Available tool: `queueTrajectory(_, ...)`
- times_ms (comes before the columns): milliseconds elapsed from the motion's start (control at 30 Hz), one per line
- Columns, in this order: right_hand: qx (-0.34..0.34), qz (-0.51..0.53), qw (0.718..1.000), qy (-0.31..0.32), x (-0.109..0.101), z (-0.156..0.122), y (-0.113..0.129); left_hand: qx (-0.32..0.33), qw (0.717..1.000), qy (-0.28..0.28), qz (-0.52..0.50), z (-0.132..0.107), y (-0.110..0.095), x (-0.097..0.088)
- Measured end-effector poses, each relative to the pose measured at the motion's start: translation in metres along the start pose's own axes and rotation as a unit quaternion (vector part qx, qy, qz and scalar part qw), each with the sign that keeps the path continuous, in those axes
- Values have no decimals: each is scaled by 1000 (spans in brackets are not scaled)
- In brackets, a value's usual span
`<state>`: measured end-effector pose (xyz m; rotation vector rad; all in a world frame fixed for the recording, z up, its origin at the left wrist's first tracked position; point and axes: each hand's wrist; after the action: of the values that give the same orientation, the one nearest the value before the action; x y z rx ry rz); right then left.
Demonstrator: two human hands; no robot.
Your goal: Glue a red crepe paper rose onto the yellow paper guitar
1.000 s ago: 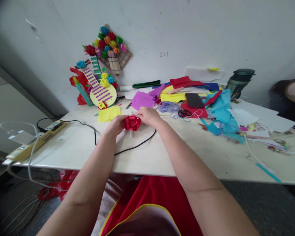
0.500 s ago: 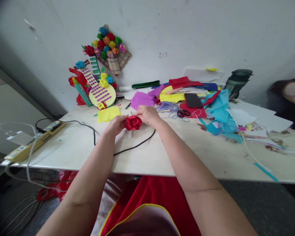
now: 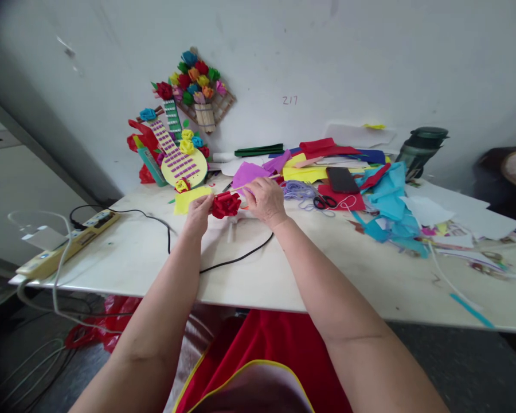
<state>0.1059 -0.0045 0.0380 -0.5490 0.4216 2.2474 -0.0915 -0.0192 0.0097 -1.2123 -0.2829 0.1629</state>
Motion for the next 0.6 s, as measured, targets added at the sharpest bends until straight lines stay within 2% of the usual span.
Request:
queueTrajectory(133,51,-27,992,116,9,-9,3,13,997,-69,-17,3,0,-1)
queueTrajectory(333,44,-69,957,277,20,-16,15,42,990,-132,-12,5,-1,-4)
queueTrajectory(433,59,-85,947,304,26,-20,21,64,985,-155,35,7,3,-5)
queueTrajectory(600,53,-106,947,297,31,-23,23,78,979,-175,73,10,8,-7)
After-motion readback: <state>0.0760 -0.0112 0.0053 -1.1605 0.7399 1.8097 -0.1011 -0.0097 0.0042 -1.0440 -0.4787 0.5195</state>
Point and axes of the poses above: each hand's wrist, its own z-axis towards the middle knuckle, its own x-axis out of the palm, y = z × x, and after that the axes turned 7 degrees about -y, right-handed
